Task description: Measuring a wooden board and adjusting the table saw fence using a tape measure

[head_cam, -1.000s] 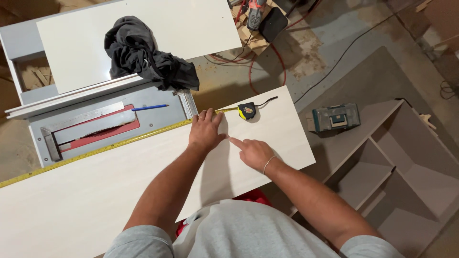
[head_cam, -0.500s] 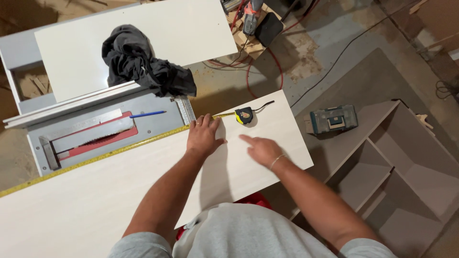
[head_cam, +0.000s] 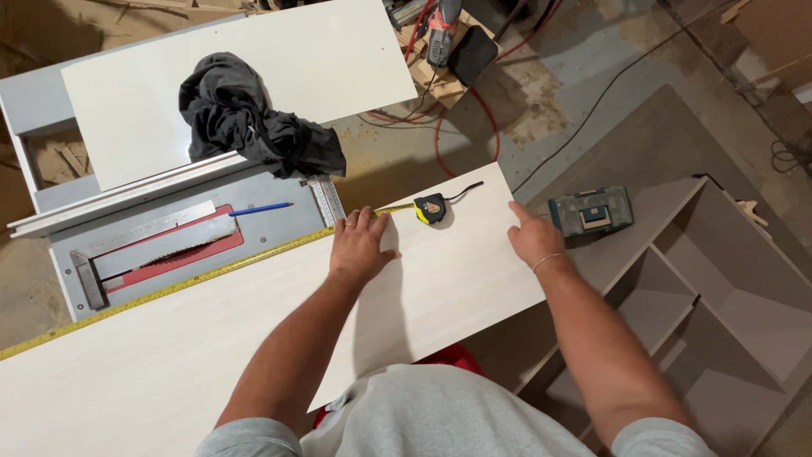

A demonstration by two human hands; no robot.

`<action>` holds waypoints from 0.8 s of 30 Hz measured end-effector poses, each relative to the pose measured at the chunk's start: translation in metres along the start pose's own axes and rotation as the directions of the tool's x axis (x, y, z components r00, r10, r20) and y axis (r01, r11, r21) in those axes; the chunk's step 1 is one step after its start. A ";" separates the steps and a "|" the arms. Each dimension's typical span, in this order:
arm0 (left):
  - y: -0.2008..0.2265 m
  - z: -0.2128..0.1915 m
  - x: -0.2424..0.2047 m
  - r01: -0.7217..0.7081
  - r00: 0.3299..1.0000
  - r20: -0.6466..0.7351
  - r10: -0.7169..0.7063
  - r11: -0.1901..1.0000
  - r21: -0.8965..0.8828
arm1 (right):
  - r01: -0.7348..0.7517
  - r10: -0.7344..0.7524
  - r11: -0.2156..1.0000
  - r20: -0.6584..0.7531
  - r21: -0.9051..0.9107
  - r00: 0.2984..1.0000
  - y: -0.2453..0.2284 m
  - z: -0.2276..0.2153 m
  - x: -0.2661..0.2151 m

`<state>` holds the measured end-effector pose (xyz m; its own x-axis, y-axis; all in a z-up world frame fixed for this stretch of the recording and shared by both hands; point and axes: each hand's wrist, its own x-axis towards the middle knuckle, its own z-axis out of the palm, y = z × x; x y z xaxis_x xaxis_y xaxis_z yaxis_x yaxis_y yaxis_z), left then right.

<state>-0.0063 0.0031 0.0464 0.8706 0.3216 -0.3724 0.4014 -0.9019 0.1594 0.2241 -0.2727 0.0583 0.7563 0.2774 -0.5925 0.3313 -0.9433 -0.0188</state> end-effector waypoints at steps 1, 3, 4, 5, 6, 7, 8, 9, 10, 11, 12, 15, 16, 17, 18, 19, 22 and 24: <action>0.000 0.000 0.000 0.001 1.000 0.000 -0.001 1.000 0.000 | 0.001 -0.001 1.000 0.001 0.000 1.000 -0.001 0.000 -0.002; 0.000 0.000 0.000 -0.003 1.000 -0.010 0.003 1.000 0.005 | -0.011 0.011 0.999 -0.001 0.035 1.000 -0.004 0.000 -0.005; 0.000 -0.002 -0.001 -0.002 1.000 -0.010 0.002 1.000 0.005 | -0.009 0.009 0.999 -0.001 0.034 1.000 -0.009 -0.005 -0.012; 0.000 -0.003 -0.002 -0.002 1.000 -0.010 0.002 1.000 0.008 | -0.014 0.013 0.999 0.006 0.032 1.000 -0.013 -0.009 -0.018; 0.000 -0.004 -0.002 -0.003 1.000 -0.010 0.003 1.000 0.010 | -0.018 0.017 0.999 0.013 0.030 1.000 -0.018 -0.014 -0.025; 0.000 -0.001 -0.001 -0.002 1.000 -0.010 0.002 1.000 0.010 | -0.017 0.016 0.999 0.013 0.029 1.000 -0.013 -0.007 -0.019; 0.000 0.001 0.000 -0.003 1.000 -0.008 0.003 1.000 0.010 | -0.010 0.010 0.999 -0.008 0.033 1.000 -0.009 0.000 -0.012; -0.001 0.003 0.001 -0.004 1.000 -0.008 0.004 1.000 0.010 | -0.003 0.004 0.999 -0.029 0.036 1.000 -0.004 0.006 -0.006; -0.001 0.003 0.001 -0.002 1.000 -0.008 0.002 1.000 0.010 | -0.001 0.002 0.999 -0.030 0.036 1.000 -0.003 0.012 -0.004; -0.002 0.003 0.001 -0.009 1.000 -0.010 0.009 1.000 0.002 | 0.010 -0.009 1.000 -0.057 0.019 0.998 -0.002 0.016 -0.001; -0.003 0.003 0.001 -0.015 1.000 -0.012 0.015 1.000 -0.006 | 0.021 -0.021 1.000 -0.085 0.002 0.996 -0.002 0.021 0.001; -0.004 0.004 0.002 -0.022 1.000 -0.019 0.021 1.000 -0.007 | 0.318 -0.450 0.893 -0.610 -0.318 0.652 -0.038 0.031 -0.028; -0.004 0.003 0.002 -0.004 1.000 -0.027 0.004 1.000 -0.009 | 0.332 -0.465 0.885 -0.610 -0.326 0.642 -0.057 0.026 -0.032; -0.004 0.002 0.001 -0.016 0.999 -0.032 0.015 1.000 -0.007 | 0.461 -0.551 0.829 -0.603 -0.317 0.577 -0.076 0.022 -0.036; -0.004 0.001 0.000 -0.027 0.999 -0.038 0.027 1.000 -0.004 | 0.580 -0.627 0.755 -0.596 -0.307 0.502 -0.095 0.018 -0.041; -0.003 0.009 0.003 -0.002 0.999 -0.049 0.001 1.000 -0.006 | 0.597 -0.645 0.737 -0.593 -0.317 0.482 -0.105 0.019 -0.036; -0.004 0.030 0.013 0.022 0.996 -0.089 -0.025 0.999 -0.031 | 0.600 -0.694 0.720 -0.369 -0.348 0.618 -0.132 0.015 -0.020; -0.012 0.049 0.019 -0.041 0.988 -0.153 0.029 0.996 -0.078 | 0.594 -0.652 0.749 -0.168 -0.294 0.740 -0.149 0.010 -0.005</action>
<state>-0.0086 0.0062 -0.0076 0.9150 0.3361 -0.2230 0.3864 -0.8891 0.2454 0.1651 -0.1357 0.0559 0.4380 0.8506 -0.2909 0.8629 -0.4886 -0.1294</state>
